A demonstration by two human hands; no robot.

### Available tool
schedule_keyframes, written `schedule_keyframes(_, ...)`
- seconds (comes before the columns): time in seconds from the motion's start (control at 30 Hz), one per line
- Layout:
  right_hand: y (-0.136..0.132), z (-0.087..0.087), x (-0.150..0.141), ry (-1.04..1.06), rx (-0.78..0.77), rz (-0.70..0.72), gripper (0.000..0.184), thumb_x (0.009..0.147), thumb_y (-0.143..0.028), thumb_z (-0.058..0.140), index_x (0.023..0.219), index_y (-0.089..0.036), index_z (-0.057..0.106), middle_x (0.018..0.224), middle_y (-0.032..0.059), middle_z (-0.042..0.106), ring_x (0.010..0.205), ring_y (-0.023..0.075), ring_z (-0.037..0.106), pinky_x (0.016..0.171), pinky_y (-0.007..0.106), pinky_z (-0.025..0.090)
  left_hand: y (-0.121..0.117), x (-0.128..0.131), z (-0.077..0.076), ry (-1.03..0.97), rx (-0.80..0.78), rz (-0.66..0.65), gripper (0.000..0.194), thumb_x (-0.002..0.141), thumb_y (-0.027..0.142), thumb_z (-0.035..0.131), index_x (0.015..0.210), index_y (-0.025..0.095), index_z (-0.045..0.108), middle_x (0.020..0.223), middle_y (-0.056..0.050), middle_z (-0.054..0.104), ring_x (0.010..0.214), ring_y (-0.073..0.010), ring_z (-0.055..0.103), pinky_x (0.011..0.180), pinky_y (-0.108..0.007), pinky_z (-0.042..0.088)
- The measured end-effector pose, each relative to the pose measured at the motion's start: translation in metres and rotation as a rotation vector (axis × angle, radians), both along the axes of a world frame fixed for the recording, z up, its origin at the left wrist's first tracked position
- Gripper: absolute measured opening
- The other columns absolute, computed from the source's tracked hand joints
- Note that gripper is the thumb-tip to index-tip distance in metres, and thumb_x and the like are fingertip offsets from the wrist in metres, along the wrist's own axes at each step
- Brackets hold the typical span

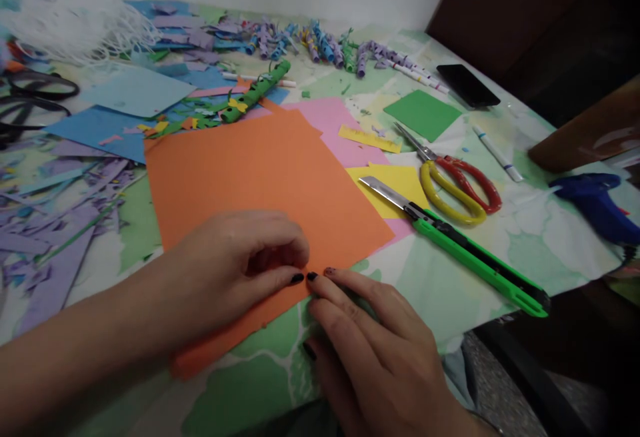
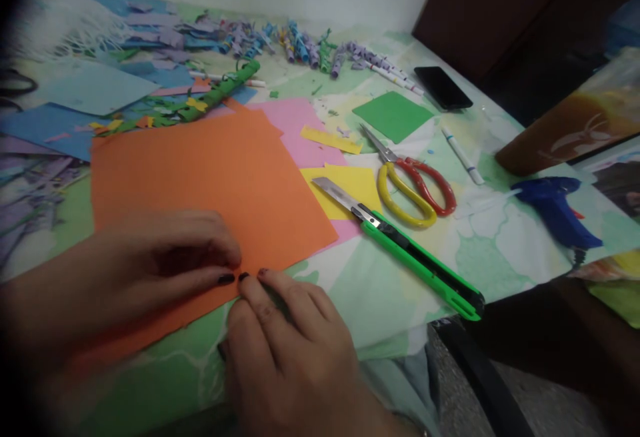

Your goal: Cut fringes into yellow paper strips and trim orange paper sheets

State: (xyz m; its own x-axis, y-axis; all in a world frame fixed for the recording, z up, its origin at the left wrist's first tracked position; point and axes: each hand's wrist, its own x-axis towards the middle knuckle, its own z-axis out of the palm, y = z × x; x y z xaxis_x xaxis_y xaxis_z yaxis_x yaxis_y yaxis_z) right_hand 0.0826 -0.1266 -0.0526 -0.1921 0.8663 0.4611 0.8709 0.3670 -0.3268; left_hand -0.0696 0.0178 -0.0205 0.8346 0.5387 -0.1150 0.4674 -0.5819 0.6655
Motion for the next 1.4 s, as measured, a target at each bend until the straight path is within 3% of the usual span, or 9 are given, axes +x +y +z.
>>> schedule_keyframes(0.2,-0.002,0.002,-0.001,-0.030,-0.065,0.010,0.020,0.094,-0.015,0.050,0.105,-0.009,0.065,0.124,0.0087,0.067,0.115,0.0248,0.055,0.092,0.037,0.047,0.006,-0.003,-0.001,-0.036,0.079,-0.142,0.017,0.089,0.028,0.052,0.084,0.023,0.068,0.084,0.000,0.064,0.071,-0.0119,0.058,0.061,-0.022,0.042)
schedule_keyframes(0.57,0.000,0.007,-0.003,-0.160,-0.112,0.071,0.024,0.093,-0.010,0.050,0.115,-0.004,0.057,0.123,0.0153,0.063,0.112,0.0311,0.049,0.091,0.045,0.039,0.011,-0.003,-0.006,-0.055,0.103,-0.190,0.012,0.087,0.026,0.054,0.080,0.020,0.062,0.078,0.000,0.059,0.068,-0.0128,0.053,0.058,-0.025,0.037)
schedule_keyframes(0.83,-0.001,0.010,-0.002,-0.212,-0.135,0.124,0.013,0.089,-0.005,0.052,0.100,-0.006,0.059,0.112,0.0157,0.062,0.106,0.0307,0.052,0.089,0.046,0.040,0.014,-0.003,-0.006,-0.052,0.109,-0.212,0.009,0.083,0.021,0.056,0.078,0.020,0.064,0.077,0.000,0.061,0.068,-0.0123,0.055,0.060,-0.025,0.038)
schedule_keyframes(1.17,-0.013,0.014,0.000,-0.181,-0.170,0.112,0.013,0.091,-0.006,0.050,0.101,-0.007,0.059,0.110,0.0140,0.063,0.109,0.0288,0.051,0.097,0.044,0.040,0.015,-0.002,-0.004,-0.050,0.109,-0.201,0.005,0.079,0.019,0.060,0.079,0.020,0.065,0.081,0.001,0.064,0.069,-0.0118,0.057,0.062,-0.025,0.040)
schedule_keyframes(1.3,-0.012,0.017,0.000,-0.082,-0.088,0.111,0.012,0.090,-0.001,0.048,0.093,-0.008,0.057,0.099,0.0137,0.066,0.105,0.0260,0.054,0.094,0.037,0.045,0.013,-0.001,-0.003,-0.042,0.109,-0.194,0.005,0.079,0.020,0.060,0.080,0.020,0.065,0.080,0.001,0.063,0.068,-0.0117,0.056,0.061,-0.025,0.039)
schedule_keyframes(1.4,-0.011,0.018,0.002,-0.027,-0.033,0.058,0.014,0.089,-0.001,0.047,0.097,-0.010,0.055,0.101,0.0126,0.067,0.107,0.0251,0.054,0.092,0.035,0.047,0.012,-0.002,-0.003,-0.045,0.118,-0.190,0.007,0.081,0.021,0.058,0.080,0.020,0.064,0.078,0.001,0.061,0.068,-0.0122,0.055,0.061,-0.025,0.038)
